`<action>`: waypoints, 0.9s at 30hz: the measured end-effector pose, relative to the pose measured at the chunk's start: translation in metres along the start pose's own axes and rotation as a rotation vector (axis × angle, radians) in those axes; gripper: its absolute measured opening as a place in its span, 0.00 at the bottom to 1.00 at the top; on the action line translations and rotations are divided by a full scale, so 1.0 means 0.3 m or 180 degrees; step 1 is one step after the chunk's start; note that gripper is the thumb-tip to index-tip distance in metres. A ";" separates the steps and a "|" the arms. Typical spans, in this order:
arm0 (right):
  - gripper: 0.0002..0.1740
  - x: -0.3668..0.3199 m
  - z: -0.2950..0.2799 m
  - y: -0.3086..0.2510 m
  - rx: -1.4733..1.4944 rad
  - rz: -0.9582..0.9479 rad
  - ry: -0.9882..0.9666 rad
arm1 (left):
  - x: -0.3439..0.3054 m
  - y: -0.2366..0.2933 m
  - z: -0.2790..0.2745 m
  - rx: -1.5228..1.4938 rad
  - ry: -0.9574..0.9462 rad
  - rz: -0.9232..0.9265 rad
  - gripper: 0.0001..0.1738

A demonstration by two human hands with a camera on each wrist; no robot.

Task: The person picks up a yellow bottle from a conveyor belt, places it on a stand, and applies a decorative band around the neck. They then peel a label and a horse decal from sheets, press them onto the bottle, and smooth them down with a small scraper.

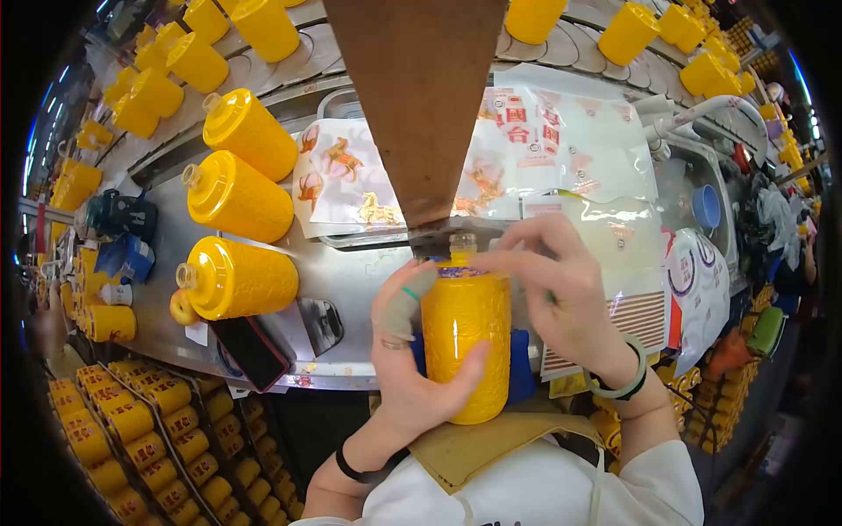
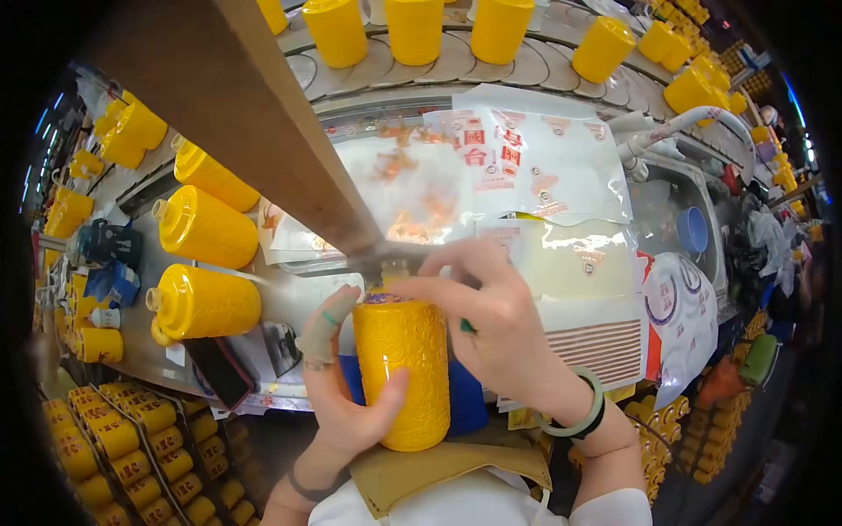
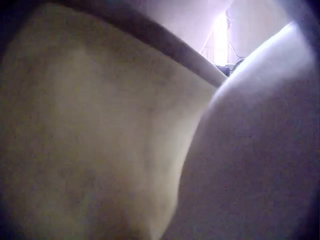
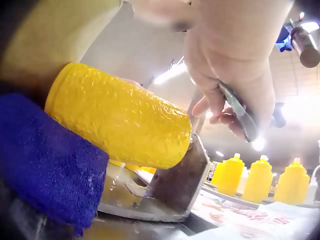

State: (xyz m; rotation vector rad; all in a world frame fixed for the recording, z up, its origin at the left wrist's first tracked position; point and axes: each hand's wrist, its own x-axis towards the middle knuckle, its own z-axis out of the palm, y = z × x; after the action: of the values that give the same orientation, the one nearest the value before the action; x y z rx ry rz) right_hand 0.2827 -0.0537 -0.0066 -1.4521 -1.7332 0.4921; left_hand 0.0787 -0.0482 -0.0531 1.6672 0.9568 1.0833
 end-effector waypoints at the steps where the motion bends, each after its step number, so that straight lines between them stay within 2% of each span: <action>1: 0.27 -0.001 0.009 0.000 0.0006 -0.0007 0.0003 | 0.011 0.045 0.007 0.0390 -0.0081 0.0058 0.45; 2: 0.26 -0.005 0.021 0.004 0.0034 -0.0025 -0.0002 | 0.018 0.068 0.010 0.0777 -0.0164 0.0114 0.45; 6: 0.24 -0.028 -0.020 0.025 -0.0283 0.0063 -0.0036 | 0.005 0.007 -0.006 0.0549 -0.0314 -0.0031 0.45; 8: 0.23 -0.037 -0.048 0.041 -0.0312 0.0096 0.0011 | -0.006 -0.068 -0.015 -0.1265 -0.0283 -0.0612 0.44; 12: 0.23 -0.038 -0.031 0.026 -0.0082 0.0231 0.0145 | -0.012 -0.056 -0.013 -0.0788 -0.0211 -0.0408 0.44; 14: 0.24 -0.029 -0.010 0.013 -0.0049 0.0207 0.0126 | 0.010 0.009 0.000 0.0179 0.0039 0.0120 0.43; 17: 0.25 -0.032 -0.003 0.013 -0.0015 0.0166 0.0077 | 0.010 0.007 0.005 0.0264 -0.0144 0.0080 0.41; 21: 0.26 -0.068 0.000 0.022 -0.0018 0.0263 0.0002 | 0.006 -0.002 0.002 0.0057 -0.0016 -0.0044 0.39; 23: 0.26 -0.084 0.011 0.017 0.0010 0.0307 0.0000 | 0.016 0.004 0.001 0.0375 -0.0021 0.0196 0.38; 27: 0.25 -0.102 0.031 0.016 0.0139 0.0401 0.0050 | 0.017 -0.010 -0.002 0.0312 -0.0164 0.0236 0.37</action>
State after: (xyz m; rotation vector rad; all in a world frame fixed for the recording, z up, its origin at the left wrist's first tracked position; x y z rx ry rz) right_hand 0.2791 -0.0795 -0.0257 -1.5362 -1.6155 0.5801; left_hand 0.0792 -0.0425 -0.0546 1.8145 0.9344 1.0514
